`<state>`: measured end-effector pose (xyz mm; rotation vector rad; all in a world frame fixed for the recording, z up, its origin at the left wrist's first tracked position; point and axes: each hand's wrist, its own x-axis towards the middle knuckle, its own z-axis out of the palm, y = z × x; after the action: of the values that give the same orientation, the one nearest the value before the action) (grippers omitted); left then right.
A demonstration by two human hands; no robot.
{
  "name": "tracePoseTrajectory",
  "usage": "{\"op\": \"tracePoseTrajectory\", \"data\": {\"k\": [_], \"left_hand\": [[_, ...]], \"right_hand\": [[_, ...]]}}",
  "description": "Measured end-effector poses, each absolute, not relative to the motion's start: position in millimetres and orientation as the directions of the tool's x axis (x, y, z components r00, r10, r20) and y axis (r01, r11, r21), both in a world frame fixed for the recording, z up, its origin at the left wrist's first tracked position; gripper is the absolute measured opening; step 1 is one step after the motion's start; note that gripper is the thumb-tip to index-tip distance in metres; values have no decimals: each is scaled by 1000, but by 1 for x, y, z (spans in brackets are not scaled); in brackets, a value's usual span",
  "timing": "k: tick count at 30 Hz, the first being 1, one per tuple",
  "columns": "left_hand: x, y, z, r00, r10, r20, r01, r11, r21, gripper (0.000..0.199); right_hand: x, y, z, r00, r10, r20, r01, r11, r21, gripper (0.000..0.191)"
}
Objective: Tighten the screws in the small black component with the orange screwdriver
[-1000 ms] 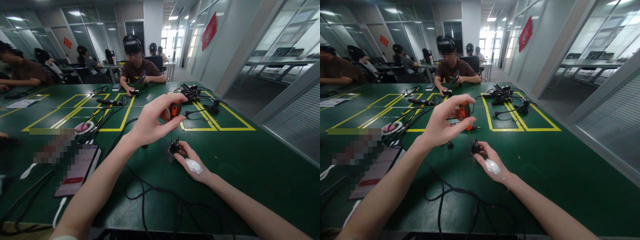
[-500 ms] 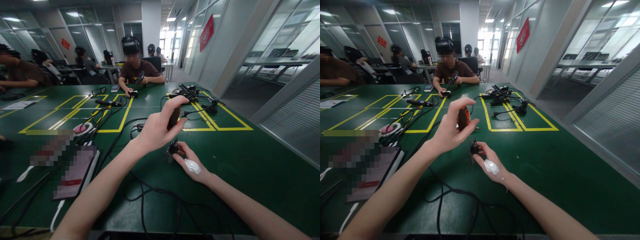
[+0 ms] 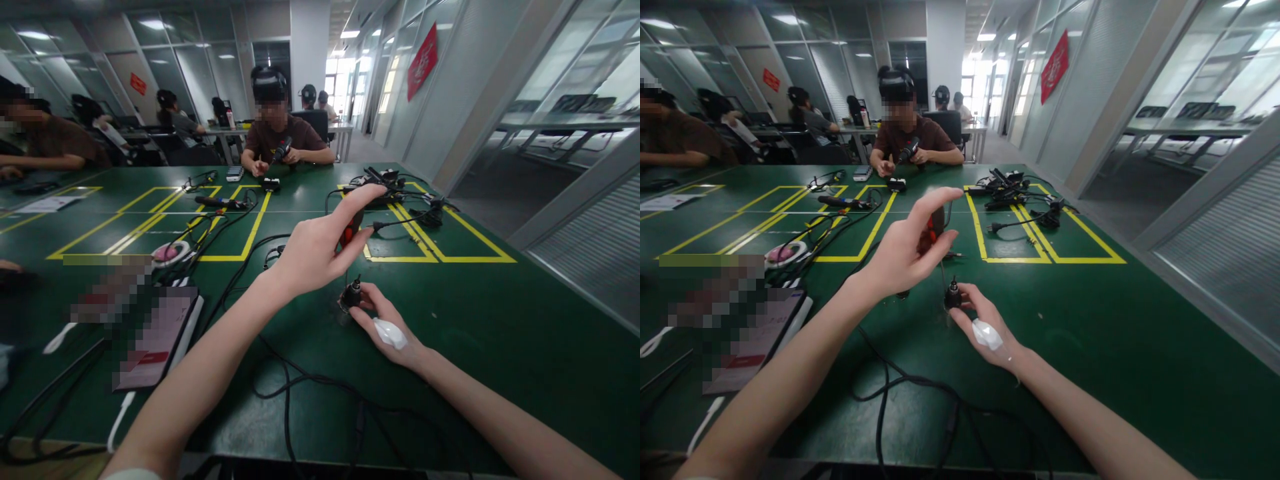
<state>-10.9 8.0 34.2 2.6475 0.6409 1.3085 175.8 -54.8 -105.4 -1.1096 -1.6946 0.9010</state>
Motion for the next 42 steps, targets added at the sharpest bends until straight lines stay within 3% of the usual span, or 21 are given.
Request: {"op": "tracePoseTrajectory", "data": {"k": [11,18,22,32,42], "left_hand": [[-10,6,33,536,425,729,395,-890,229,40],[-9,6,31,542,365,757,306,-925,227,52],[-9,3,28,503,400,766,320,-910,265,63],[-7,4,27,471,458,754,316,-885,341,47],[-7,4,27,473,479,739,327,-875,358,57]], "right_hand": [[176,-55,-103,-206,938,278,284,330,-900,32],[174,-55,-102,-209,941,268,284,320,-904,34],[174,-55,-102,-206,943,262,294,315,-902,32],[174,-55,-99,-207,950,234,312,290,-905,33],[173,-56,-96,-210,946,247,316,305,-898,31]]}}
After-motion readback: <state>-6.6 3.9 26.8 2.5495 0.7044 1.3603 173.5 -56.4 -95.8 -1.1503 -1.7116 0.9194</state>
